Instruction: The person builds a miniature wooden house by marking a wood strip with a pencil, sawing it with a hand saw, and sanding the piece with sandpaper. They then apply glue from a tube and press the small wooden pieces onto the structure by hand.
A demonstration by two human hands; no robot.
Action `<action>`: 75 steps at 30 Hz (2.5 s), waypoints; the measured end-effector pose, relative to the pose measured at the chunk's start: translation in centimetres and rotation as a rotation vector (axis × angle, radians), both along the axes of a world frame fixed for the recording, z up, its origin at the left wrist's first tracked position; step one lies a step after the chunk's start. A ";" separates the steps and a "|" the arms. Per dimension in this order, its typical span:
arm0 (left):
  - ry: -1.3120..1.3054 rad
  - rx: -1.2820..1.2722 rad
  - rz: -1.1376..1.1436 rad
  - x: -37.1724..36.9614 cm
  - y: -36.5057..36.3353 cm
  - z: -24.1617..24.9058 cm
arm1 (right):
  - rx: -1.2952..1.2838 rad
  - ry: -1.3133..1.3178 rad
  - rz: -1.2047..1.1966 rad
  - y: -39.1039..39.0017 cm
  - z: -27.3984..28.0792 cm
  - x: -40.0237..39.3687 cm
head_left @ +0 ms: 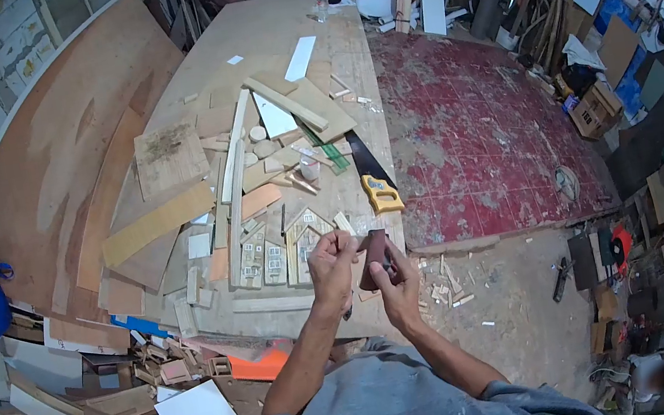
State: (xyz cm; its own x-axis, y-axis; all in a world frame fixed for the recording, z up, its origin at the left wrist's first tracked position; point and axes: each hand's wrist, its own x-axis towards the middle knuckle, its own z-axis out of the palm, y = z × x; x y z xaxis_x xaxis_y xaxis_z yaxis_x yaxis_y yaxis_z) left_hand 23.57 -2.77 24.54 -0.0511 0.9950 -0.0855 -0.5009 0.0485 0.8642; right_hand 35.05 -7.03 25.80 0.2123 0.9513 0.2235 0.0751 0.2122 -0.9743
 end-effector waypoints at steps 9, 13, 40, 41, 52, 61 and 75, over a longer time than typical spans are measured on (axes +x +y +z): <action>0.075 -0.031 -0.068 0.9 -0.6 -0.2 | 0.050 -0.022 -0.099 2.0 0.1 1.4; 0.087 0.027 -0.067 0.7 -0.7 1.5 | -0.069 0.209 -0.052 4.9 1.8 4.4; 0.021 -0.196 -0.371 -3.6 -7.5 -3.6 | -0.004 -0.509 0.172 -1.9 -1.5 3.9; 0.042 -0.233 -0.384 -4.1 -8.8 -4.3 | 0.065 -0.570 0.088 -0.3 -3.8 4.4; 0.166 -0.336 -0.032 -8.8 -13.2 -10.1 | -0.401 -0.752 0.152 -1.6 -20.9 12.9; 0.474 -0.576 0.129 -5.3 -15.6 -8.7 | -0.126 -1.039 0.191 19.1 -17.8 9.5; 0.180 -0.731 0.380 -2.5 -20.1 -13.8 | -0.076 -0.796 0.305 11.3 -18.3 11.3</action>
State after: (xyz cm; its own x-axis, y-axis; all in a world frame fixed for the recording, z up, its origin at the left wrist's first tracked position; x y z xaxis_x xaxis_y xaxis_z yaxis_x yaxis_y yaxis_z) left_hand 21.11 -22.89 10.77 -0.4461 0.6050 -0.6595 -0.4535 0.4825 0.7494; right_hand 46.33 4.25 7.51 -0.2485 0.9597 0.1311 0.6931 0.2707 -0.6681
